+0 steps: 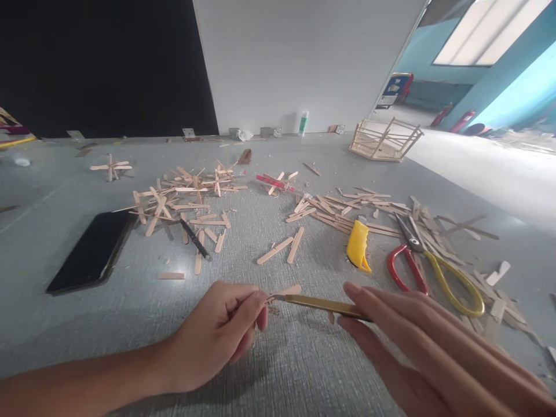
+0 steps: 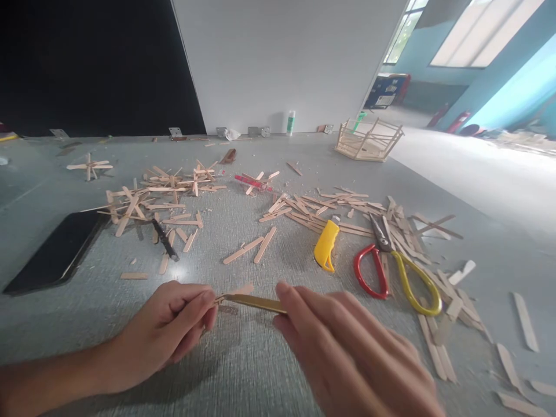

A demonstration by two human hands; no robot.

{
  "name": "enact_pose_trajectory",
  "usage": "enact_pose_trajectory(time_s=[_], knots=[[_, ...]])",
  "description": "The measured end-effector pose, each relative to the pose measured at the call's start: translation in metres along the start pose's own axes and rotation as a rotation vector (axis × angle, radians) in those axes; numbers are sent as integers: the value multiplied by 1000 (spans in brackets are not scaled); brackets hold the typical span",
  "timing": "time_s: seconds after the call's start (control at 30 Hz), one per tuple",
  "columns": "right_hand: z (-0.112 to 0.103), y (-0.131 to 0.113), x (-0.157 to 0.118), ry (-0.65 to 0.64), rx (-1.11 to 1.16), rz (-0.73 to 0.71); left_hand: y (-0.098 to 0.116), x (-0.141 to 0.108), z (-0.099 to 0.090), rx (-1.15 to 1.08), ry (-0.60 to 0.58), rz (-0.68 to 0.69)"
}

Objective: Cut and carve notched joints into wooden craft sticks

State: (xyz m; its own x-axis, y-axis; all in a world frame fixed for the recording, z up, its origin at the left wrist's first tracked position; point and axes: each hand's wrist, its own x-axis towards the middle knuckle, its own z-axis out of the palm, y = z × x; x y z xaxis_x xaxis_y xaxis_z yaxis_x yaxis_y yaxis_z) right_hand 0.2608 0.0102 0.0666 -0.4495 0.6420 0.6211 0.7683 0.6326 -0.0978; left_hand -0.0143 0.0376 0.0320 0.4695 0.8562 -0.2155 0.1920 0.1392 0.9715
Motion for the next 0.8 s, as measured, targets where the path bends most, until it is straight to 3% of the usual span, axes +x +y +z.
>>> enact_pose_trajectory(time_s=[0.17,0.27,0.4,0.8], knots=[[7,9,12,11,478,426,4,-1,-3,17,-63,-4],[10,13,13,-7,747,569,7,0,-2,30,-68,4],[12,17,12,-12,847,590,9,1,-1,47,-67,2],[12,10,11,42,661,565,9,-1,2,4,-11,4]])
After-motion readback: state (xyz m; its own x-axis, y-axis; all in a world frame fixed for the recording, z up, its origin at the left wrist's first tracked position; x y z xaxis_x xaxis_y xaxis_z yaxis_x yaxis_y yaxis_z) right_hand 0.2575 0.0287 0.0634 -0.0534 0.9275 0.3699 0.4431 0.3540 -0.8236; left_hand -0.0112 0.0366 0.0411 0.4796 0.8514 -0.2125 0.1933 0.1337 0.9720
